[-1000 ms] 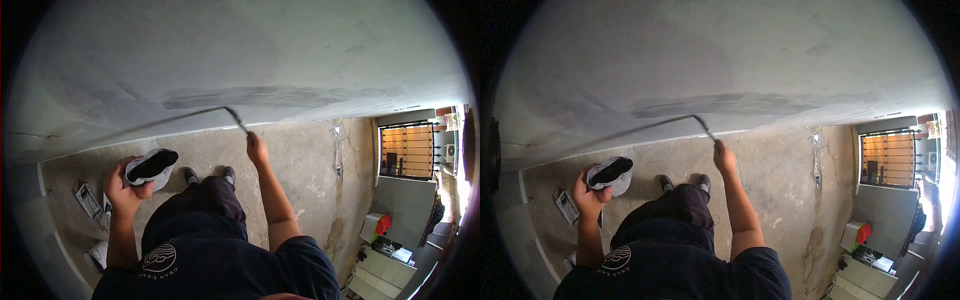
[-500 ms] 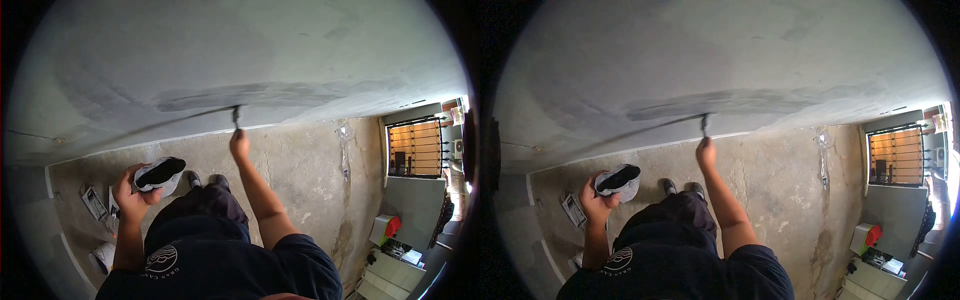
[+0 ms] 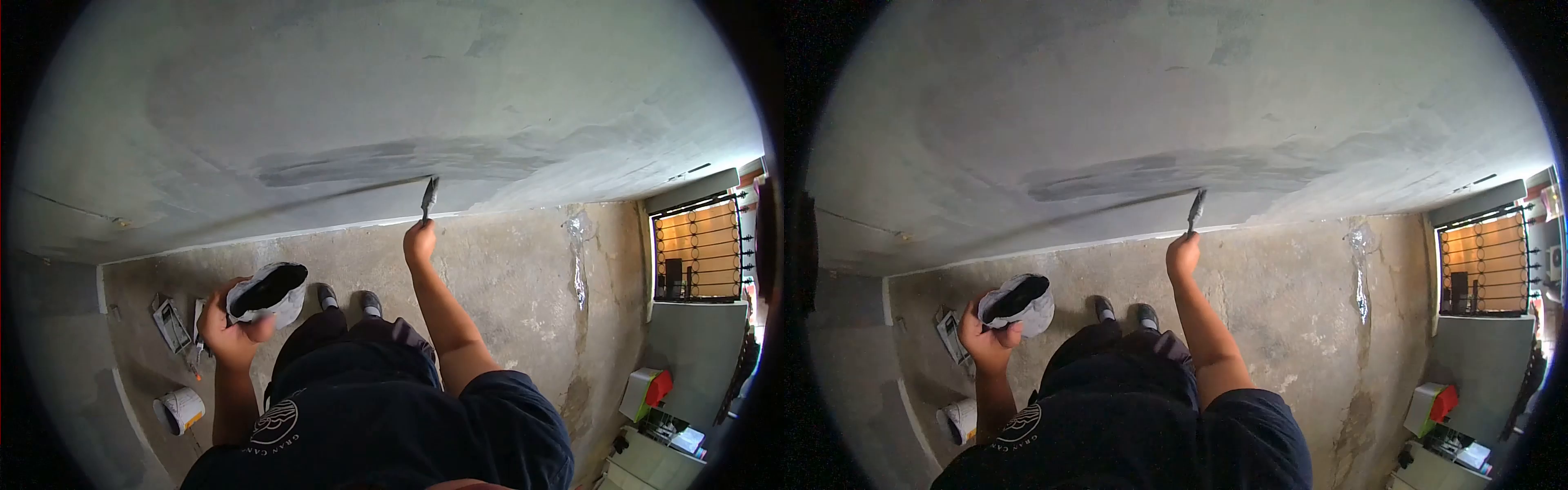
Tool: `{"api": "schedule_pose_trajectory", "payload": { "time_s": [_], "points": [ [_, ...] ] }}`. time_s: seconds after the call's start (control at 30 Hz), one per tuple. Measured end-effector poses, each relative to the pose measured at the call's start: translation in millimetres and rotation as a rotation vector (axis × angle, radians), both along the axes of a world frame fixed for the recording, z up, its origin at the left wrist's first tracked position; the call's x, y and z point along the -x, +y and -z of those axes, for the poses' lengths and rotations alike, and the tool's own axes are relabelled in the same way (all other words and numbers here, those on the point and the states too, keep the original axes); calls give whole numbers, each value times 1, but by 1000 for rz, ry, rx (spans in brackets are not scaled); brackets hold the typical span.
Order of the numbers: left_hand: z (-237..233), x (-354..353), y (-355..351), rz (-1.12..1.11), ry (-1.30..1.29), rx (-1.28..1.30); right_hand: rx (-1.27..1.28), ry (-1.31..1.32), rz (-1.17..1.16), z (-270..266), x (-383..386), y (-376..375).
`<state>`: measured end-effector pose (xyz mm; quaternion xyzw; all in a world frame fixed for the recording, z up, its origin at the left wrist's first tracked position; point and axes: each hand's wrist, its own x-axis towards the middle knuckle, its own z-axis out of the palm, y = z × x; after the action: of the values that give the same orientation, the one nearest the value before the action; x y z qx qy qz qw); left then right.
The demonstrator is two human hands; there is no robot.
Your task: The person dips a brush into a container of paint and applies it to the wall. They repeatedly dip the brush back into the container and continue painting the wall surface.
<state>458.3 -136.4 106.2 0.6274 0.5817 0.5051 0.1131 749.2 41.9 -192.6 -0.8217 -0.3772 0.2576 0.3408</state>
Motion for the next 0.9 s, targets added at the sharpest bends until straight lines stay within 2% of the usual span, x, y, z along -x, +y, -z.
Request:
{"api": "schedule_pose_trajectory", "payload": {
  "time_s": [0.03,0.2,0.27,0.3,0.37,0.43,0.53,0.63,0.67,0.77,0.83,0.9],
  "points": [
    [-1,2,-7,-14,-7,26,-4,5,-8,1,11,2],
    [-9,8,-24,-111,-34,49,-55,104,-411,3,97,9],
    [-10,11,-26,-134,-25,51,18,51,-586,2,110,5],
    [-10,12,-27,-137,-24,51,18,52,-590,-3,110,0],
    [-12,13,-29,-151,-11,33,45,-11,-805,-17,105,-11],
    [-15,14,-29,-160,-36,37,89,-65,-641,-3,91,-2],
    [-15,20,-28,-170,-55,32,-8,-91,-429,-4,57,3],
    [-10,26,-26,-161,-49,12,43,1,-94,-11,47,-13],
    [-9,28,-25,-153,-43,-1,-27,49,-36,-8,47,-16],
    [-9,43,-17,-128,-12,3,-58,44,-34,-8,76,-19],
    [-8,57,-11,-112,-18,-2,1,65,-269,3,100,-12],
    [-8,78,-3,-96,-23,-8,-62,78,-361,-1,138,-9]
  ]
}}
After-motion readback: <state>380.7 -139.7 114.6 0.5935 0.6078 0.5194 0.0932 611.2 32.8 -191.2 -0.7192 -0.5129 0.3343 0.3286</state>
